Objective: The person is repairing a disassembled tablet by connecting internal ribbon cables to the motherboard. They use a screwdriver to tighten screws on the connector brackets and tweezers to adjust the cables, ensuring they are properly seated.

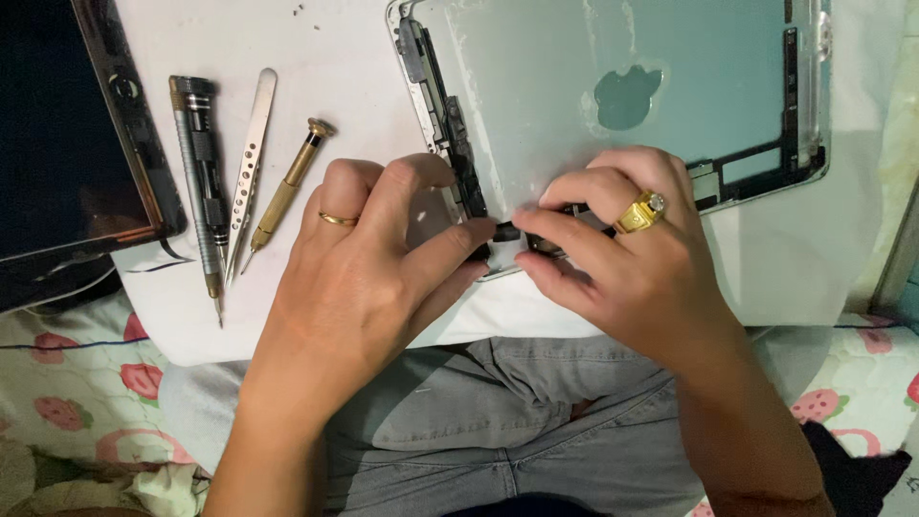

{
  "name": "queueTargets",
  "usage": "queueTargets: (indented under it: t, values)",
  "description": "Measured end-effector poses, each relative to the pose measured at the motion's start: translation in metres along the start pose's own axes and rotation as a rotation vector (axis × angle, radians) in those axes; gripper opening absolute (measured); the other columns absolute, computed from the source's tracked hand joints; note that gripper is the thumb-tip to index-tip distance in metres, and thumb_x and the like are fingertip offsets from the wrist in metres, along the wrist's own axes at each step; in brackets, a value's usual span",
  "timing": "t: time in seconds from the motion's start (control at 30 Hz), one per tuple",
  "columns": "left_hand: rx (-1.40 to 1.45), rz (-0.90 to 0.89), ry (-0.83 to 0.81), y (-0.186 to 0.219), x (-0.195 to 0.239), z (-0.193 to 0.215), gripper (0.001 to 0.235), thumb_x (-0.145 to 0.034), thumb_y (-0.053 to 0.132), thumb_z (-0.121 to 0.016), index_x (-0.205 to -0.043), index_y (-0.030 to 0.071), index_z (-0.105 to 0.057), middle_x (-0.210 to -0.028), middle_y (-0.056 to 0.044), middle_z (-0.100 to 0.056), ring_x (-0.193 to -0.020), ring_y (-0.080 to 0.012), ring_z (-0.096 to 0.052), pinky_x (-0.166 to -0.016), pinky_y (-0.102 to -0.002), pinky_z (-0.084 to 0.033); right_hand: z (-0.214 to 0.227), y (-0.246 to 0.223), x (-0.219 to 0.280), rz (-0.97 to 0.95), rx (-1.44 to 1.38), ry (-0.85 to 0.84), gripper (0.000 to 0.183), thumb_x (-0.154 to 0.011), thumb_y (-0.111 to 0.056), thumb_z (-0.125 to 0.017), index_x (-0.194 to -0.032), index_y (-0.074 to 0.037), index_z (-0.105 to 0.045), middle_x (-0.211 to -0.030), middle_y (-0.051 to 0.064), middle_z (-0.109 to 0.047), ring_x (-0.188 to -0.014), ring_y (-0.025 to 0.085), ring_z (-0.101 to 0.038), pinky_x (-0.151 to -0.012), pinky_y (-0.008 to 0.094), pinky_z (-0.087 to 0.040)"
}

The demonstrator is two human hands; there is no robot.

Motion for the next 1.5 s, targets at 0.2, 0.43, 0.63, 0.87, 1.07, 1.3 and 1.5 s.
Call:
queueTargets:
  t: [0.2,0.43,0.63,0.87,1.07,1.3,1.5]
  values:
    - [0.012,0.018,-0.022,-0.002,0.0,0.002,0.023,-0.108,0.036,-0.071,-0.124,0.021,-0.077,-0.129,-0.011,-0.057,-0.096,-0.0376,-0.043,-0.07,-0.049,-0.048,-0.001,0.0,-0.002,0.012,0.003,0.018,0.012,-0.104,-0.018,-0.085,-0.107,-0.008,-0.08,-0.112,0.006,-0.07,-0.102,0.035,-0.058,-0.094,0.05,-0.051]
    - [-0.004,0.025,-0.007,-0.001,0.0,0.003,0.018,-0.111,0.032,-0.068,-0.124,0.021,-0.073,-0.131,-0.012,-0.056,-0.099,-0.0373,-0.045,-0.076,-0.049,-0.05,-0.003,0.001,-0.001,-0.005,-0.038,0.03,0.008,-0.104,-0.017,-0.086,-0.109,-0.012,-0.083,-0.113,0.005,-0.072,-0.104,0.037,-0.055,-0.096,0.052,-0.051]
    - [-0.053,-0.044,0.015,0.0,0.0,0.005,0.015,-0.108,0.01,-0.069,-0.12,0.017,-0.073,-0.132,-0.011,-0.06,-0.098,-0.037,-0.048,-0.079,-0.048,-0.049,-0.003,0.0,0.0,0.041,-0.01,0.019,0.011,-0.101,-0.014,-0.092,-0.107,-0.009,-0.084,-0.114,0.008,-0.07,-0.103,0.036,-0.057,-0.096,0.057,-0.056]
    - [-0.013,-0.035,0.008,-0.003,-0.001,0.004,0.024,-0.113,0.035,-0.064,-0.125,0.015,-0.068,-0.132,-0.011,-0.06,-0.095,-0.0352,-0.047,-0.081,-0.045,-0.049,0.0,-0.006,-0.003,0.046,-0.009,-0.002,0.015,-0.098,-0.003,-0.092,-0.108,-0.007,-0.082,-0.115,0.01,-0.07,-0.1,0.034,-0.059,-0.096,0.059,-0.058]
    - [-0.104,-0.072,0.021,-0.003,0.0,0.003,0.024,-0.114,0.038,-0.066,-0.125,0.018,-0.072,-0.146,0.0,-0.063,-0.112,-0.034,-0.058,-0.086,-0.046,-0.048,0.004,-0.014,-0.008,0.103,0.026,0.009,0.005,-0.106,-0.005,-0.075,-0.109,-0.003,-0.078,-0.119,0.008,-0.072,-0.097,0.032,-0.062,-0.095,0.056,-0.06]
    - [-0.193,-0.096,0.047,0.005,-0.002,0.007,0.01,-0.114,0.025,-0.071,-0.123,0.02,-0.074,-0.137,0.002,-0.07,-0.122,-0.0335,-0.061,-0.091,-0.046,-0.047,0.002,-0.018,-0.005,0.121,0.078,0.012,0.01,-0.109,-0.006,-0.07,-0.109,-0.001,-0.078,-0.115,0.007,-0.072,-0.094,0.03,-0.06,-0.095,0.054,-0.063]
    - [-0.14,-0.051,-0.085,0.003,-0.001,0.005,0.025,-0.109,0.022,-0.057,-0.129,0.016,-0.07,-0.146,0.001,-0.062,-0.128,-0.0382,-0.053,-0.091,-0.053,-0.045,0.001,-0.025,-0.006,0.176,0.134,0.002,0.006,-0.106,-0.003,-0.08,-0.109,0.001,-0.082,-0.117,0.007,-0.073,-0.094,0.028,-0.058,-0.097,0.051,-0.065]
Point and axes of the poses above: each hand's wrist, its own x-axis away from the middle knuckle, its own z-axis out of the back of the hand, y = z × x, the point moved 4 cm from there along -x, towards the middle knuckle
